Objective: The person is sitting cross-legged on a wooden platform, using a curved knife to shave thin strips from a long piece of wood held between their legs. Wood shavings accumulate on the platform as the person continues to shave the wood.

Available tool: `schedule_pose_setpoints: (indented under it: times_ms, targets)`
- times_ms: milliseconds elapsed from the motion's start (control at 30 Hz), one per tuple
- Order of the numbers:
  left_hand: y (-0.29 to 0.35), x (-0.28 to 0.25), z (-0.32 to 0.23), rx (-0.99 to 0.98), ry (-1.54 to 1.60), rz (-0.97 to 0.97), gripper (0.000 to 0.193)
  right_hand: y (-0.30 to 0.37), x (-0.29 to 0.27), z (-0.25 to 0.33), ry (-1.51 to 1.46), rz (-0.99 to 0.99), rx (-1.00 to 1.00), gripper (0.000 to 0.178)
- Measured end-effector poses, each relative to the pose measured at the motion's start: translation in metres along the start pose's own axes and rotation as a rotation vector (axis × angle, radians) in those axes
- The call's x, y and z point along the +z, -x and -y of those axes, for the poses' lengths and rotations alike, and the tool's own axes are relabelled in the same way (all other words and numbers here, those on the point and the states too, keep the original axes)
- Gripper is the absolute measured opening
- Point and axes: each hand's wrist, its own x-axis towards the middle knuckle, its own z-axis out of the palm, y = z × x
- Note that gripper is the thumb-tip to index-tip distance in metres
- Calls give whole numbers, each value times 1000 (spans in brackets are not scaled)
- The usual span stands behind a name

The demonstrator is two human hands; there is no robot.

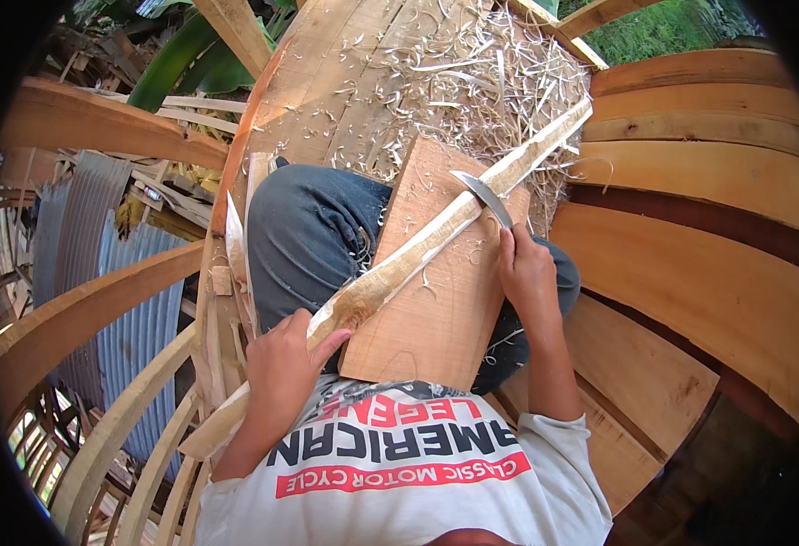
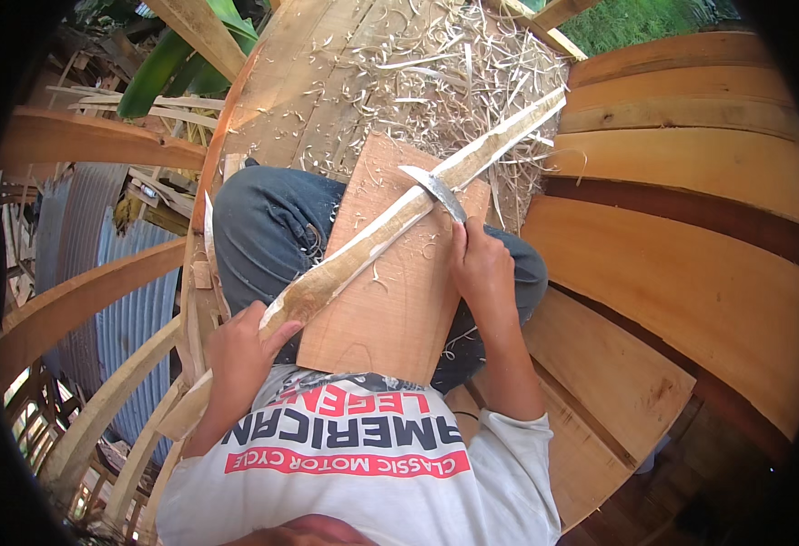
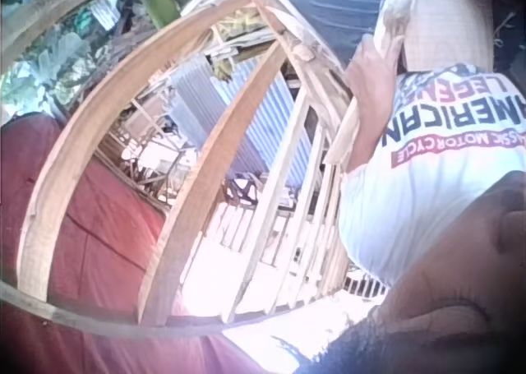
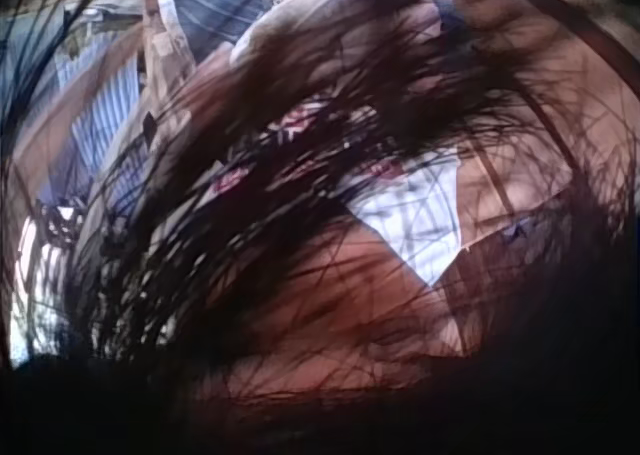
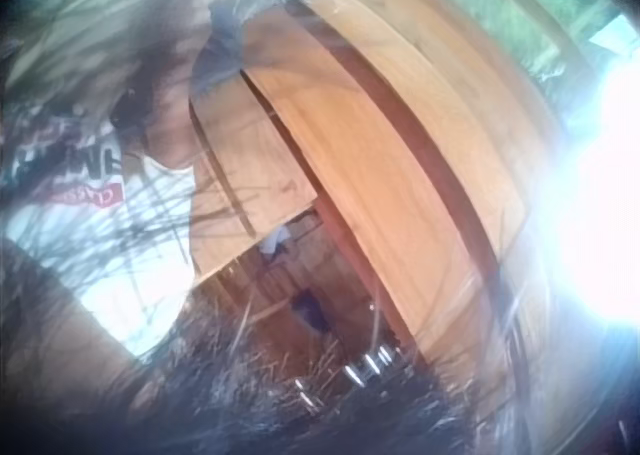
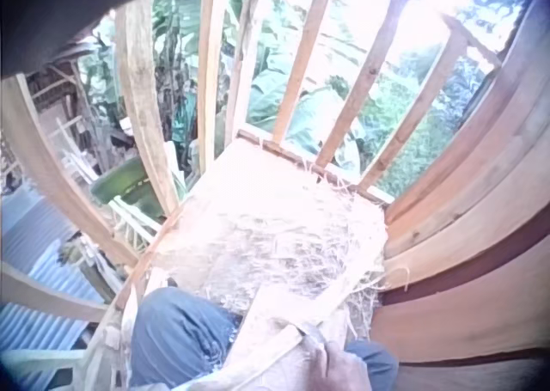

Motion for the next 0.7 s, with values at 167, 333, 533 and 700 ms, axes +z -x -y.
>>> schedule_pose_setpoints:
  times_ms: [167, 333, 533, 700]
  targets:
    - [6, 0, 1, -3, -13, 17, 51, 9, 7, 7, 41, -46, -48, 28]
    - [4, 1, -1, 33, 11, 18, 50, 14, 8, 12, 0, -29, -59, 31]
    - [7, -2, 1, 51, -15, 8, 51, -21, 2, -67, -39, -242, 175, 35]
    - [5, 5, 2, 25, -4, -3, 51, 17, 11, 12, -24, -1, -52, 31]
